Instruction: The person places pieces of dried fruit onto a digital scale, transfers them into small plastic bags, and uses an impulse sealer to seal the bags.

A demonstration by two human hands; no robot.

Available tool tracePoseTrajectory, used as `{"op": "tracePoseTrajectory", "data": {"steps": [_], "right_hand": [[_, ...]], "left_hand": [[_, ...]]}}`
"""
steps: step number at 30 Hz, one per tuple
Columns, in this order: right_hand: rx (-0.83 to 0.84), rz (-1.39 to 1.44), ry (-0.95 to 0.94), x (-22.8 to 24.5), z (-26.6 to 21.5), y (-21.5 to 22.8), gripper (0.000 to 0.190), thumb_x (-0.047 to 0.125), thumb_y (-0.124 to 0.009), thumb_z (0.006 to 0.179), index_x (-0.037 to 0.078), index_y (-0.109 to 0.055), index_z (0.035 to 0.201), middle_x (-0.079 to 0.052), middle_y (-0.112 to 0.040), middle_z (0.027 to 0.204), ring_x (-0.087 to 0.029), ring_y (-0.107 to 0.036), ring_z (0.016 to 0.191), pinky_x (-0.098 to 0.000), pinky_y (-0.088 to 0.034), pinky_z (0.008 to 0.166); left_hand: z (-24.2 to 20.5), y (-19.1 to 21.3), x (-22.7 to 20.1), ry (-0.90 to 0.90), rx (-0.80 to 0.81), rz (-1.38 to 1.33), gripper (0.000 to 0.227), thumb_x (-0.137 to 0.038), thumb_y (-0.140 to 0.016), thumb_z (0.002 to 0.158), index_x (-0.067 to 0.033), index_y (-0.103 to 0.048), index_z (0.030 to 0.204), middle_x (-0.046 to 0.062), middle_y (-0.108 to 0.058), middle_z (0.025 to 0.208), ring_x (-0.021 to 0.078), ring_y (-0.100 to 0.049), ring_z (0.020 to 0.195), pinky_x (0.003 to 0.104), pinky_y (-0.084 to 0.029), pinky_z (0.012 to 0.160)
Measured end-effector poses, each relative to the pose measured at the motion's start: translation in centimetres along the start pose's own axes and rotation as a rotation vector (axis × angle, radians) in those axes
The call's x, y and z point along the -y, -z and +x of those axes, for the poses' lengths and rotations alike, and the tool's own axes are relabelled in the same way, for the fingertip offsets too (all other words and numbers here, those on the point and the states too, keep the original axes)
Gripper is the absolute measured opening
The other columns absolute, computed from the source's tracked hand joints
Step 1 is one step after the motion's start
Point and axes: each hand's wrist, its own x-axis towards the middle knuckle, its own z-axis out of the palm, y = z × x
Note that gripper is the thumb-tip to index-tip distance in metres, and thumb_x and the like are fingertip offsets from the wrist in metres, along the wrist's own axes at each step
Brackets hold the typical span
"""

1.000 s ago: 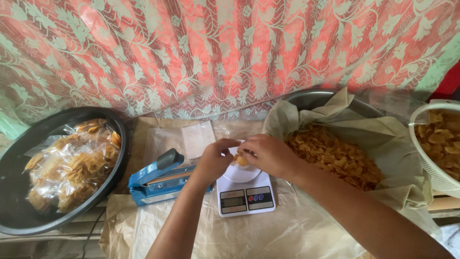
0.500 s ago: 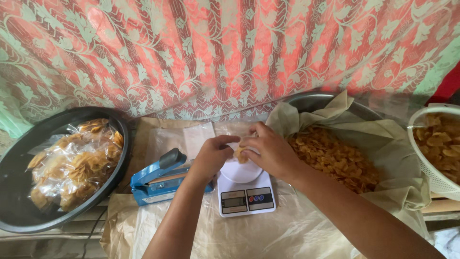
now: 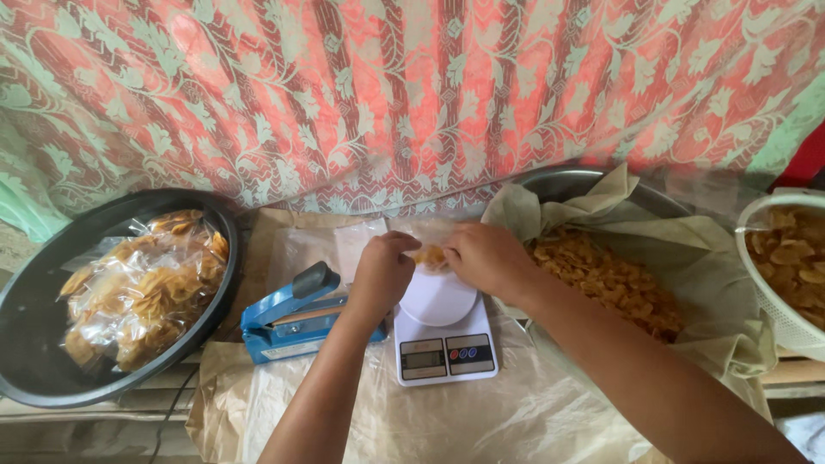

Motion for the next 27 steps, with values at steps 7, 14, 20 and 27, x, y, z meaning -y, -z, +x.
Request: {"op": "tracePoseTrajectory", "data": {"steps": [7, 14, 20, 27], "right_hand": [[-0.056, 0.087, 0.116, -1.3, -0.5, -0.7, 0.023, 0.01, -0.064, 0.082, 0.011, -0.077, 0.101, -0.013, -0.071, 0.1, -0.036, -0.068, 0.095, -0.0476, -0.054, 0.083], [0.141, -0.087, 0.03, -1.6, -1.1, -0.5, 0.021, 0.012, -0.065, 0.084, 0.008, -0.075, 0.102, -0.011, -0.071, 0.107, -0.034, -0.067, 0.102, -0.0467, -0.053, 0.089], [0.073, -0.037, 0.087, -0.9, -3.7, -1.5, 0.042, 0.001, -0.061, 0.074, 0.007, -0.072, 0.115, -0.008, -0.069, 0.124, -0.033, -0.061, 0.113, -0.0468, -0.049, 0.096], [0.16, 0.078, 0.097, -0.5, -7.9, -0.5, 0.028, 0.011, -0.068, 0.081, 0.012, -0.076, 0.108, -0.005, -0.07, 0.119, -0.028, -0.062, 0.111, -0.0445, -0.047, 0.092]], "left_hand": [[0.6, -0.8, 0.5, -0.078, -0.079, 0.086, 0.031, 0.006, -0.058, 0.075, -0.0011, -0.079, 0.098, 0.016, -0.075, 0.108, 0.0382, -0.065, 0.096, 0.042, -0.052, 0.093], [0.3, -0.6, -0.3, -0.153, -0.095, 0.114, 0.031, 0.008, -0.059, 0.077, -0.0016, -0.078, 0.1, 0.013, -0.074, 0.112, 0.0361, -0.062, 0.099, 0.041, -0.052, 0.092], [-2.7, -0.9, -0.9, -0.188, -0.081, 0.13, 0.032, 0.007, -0.06, 0.078, -0.0018, -0.077, 0.104, 0.012, -0.072, 0.115, 0.0356, -0.062, 0.101, 0.042, -0.052, 0.093], [-7.7, -1.3, -1.8, -0.167, 0.021, 0.101, 0.036, 0.008, -0.062, 0.077, -0.0045, -0.078, 0.107, 0.014, -0.068, 0.124, 0.0383, -0.06, 0.112, 0.044, -0.051, 0.094]]}}
